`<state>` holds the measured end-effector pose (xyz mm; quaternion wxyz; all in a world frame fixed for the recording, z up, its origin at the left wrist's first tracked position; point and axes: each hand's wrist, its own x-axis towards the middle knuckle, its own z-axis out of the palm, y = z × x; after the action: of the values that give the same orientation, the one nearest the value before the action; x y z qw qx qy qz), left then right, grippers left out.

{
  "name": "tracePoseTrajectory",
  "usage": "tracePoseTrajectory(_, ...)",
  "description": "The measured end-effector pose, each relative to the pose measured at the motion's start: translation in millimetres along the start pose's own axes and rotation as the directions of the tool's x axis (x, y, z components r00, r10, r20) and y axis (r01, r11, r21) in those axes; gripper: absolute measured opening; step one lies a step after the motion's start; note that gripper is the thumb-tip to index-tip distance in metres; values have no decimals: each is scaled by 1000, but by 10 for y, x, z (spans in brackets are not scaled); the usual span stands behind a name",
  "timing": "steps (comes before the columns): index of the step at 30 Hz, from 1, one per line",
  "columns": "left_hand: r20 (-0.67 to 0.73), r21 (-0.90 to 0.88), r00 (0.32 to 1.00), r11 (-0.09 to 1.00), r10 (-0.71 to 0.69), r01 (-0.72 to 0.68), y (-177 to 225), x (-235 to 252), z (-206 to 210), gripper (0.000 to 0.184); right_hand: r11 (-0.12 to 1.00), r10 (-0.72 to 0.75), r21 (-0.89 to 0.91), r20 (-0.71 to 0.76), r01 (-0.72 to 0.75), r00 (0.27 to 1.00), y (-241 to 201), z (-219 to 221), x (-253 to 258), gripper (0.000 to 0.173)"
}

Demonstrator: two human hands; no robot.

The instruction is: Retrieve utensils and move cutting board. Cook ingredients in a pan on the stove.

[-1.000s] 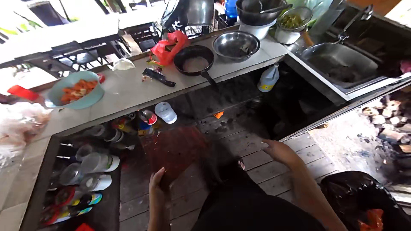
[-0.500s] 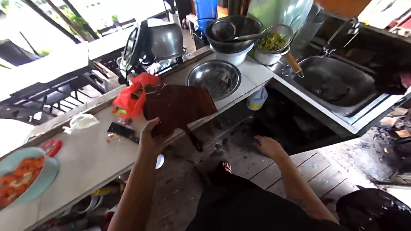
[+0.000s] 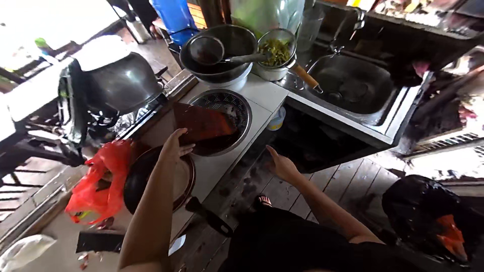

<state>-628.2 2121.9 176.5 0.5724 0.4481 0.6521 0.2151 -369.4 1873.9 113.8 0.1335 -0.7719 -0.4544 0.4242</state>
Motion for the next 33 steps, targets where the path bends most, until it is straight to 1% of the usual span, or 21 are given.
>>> tracePoseTrajectory(2,-2,205,1000,979,11,-10,85,45,-73,58,963,-30,265,-77,50,997,-31,57,92,72)
tracePoseTrajectory(3,0,320,1000,947,20,-19,119,26,-101,62,902,-19,428,-90,56,996,-116,99,142,71)
tracePoseTrajectory(5,29,491,999,871,12,-25,171,-20,-152,75,689,51,725,-14,-25,999,-362,182,275,67)
tracePoseTrajectory(6,41,566,999,824,2,-25,186,-19,-167,79,582,72,811,22,-60,997,-481,223,381,65)
tracePoseTrajectory(7,47,626,999,779,0,-29,205,-7,-177,82,505,83,859,46,-82,995,-603,238,488,64)
tracePoseTrajectory(8,52,658,999,752,-3,-32,220,-2,-176,83,453,93,887,55,-92,994,-714,243,586,63)
tracePoseTrajectory(10,55,696,999,717,0,-38,230,8,-169,83,391,114,914,71,-111,991,-883,254,769,59)
tracePoseTrajectory(13,68,703,997,708,29,-69,185,56,-180,82,319,162,930,137,-184,977,-1030,218,958,44)
tracePoseTrajectory(15,60,682,998,728,34,-66,121,79,-199,84,309,165,930,154,-200,974,-1070,194,1004,35)
tracePoseTrajectory(18,57,624,998,780,14,-46,1,94,-256,87,335,137,919,172,-209,976,-1076,165,1020,31)
tracePoseTrajectory(21,60,592,998,804,31,-61,-98,78,-282,82,359,148,913,151,-196,977,-1085,144,1036,26)
tracePoseTrajectory(26,42,563,994,820,96,-103,-140,-22,-248,73,320,132,924,177,-211,975,-1029,96,1057,24)
tracePoseTrajectory(28,36,556,994,824,105,-107,-166,-52,-226,72,329,116,920,186,-214,976,-985,92,1098,24)
tracePoseTrajectory(30,32,553,994,827,103,-103,-209,-65,-212,71,377,77,898,212,-226,974,-907,89,1156,28)
tracePoseTrajectory(31,26,560,994,823,104,-100,-241,-62,-209,70,436,47,870,231,-228,972,-850,87,1177,33)
tracePoseTrajectory(32,19,563,995,821,101,-94,-274,-59,-212,69,533,2,815,268,-228,963,-781,55,1173,41)
tracePoseTrajectory(33,11,557,995,826,99,-88,-306,-59,-213,68,675,-34,710,301,-200,953,-720,-7,1129,50)
